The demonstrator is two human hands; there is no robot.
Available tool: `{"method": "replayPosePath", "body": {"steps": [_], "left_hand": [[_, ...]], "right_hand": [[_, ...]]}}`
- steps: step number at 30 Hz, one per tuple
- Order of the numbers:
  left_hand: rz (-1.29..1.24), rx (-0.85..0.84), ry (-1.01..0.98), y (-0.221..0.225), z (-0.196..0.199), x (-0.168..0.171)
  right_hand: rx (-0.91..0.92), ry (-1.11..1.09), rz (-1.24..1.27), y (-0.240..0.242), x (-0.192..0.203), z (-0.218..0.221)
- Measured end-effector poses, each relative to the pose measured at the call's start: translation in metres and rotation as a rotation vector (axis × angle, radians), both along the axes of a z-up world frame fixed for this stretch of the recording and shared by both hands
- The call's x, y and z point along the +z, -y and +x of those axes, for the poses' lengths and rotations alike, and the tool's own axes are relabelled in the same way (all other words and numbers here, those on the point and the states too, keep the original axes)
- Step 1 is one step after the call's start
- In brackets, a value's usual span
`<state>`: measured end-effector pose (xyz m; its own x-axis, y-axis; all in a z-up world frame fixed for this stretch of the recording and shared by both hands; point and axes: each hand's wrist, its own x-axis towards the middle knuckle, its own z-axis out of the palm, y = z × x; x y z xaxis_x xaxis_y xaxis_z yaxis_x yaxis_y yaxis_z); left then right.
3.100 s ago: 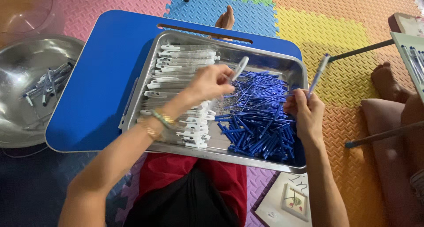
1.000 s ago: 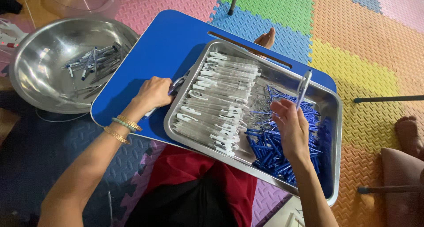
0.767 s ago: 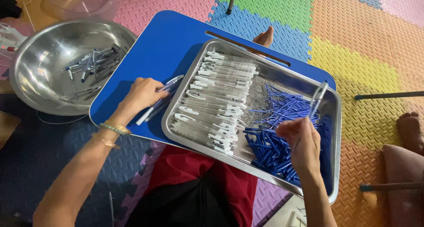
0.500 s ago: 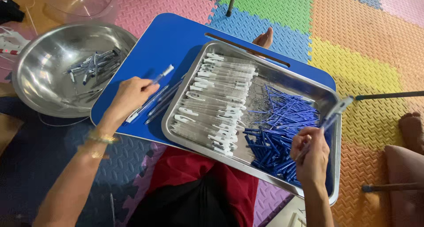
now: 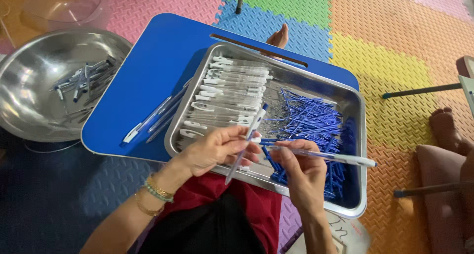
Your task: The person assembles multiple pens by inserting blue ink refills into white pen barrels and attaching the pen caps, then placing the finished pens into a metal bowl.
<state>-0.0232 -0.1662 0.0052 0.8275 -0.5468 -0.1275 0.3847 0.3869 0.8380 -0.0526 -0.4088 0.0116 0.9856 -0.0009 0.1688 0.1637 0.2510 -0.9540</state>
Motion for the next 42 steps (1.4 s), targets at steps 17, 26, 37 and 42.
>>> {"method": "replayPosePath", "body": {"steps": [17,26,37,42], "left_hand": [[0.01,-0.084,-0.033,0.031,0.0,-0.022],[-0.073,0.09,0.023,0.053,-0.012,-0.039],[0.011,0.163,0.033,0.068,-0.005,-0.078],[-0.079,0.014,-0.089,0.057,-0.018,-0.039]], "right_hand": [[-0.065,0.134,-0.148,-0.005,-0.007,0.0],[-0.204,0.139,-0.192,-0.004,-0.019,0.006],[-0.325,0.666,-0.667,0.008,-0.066,0.011],[-0.341,0.416,-0.381,0.009,0.001,0.014]]}}
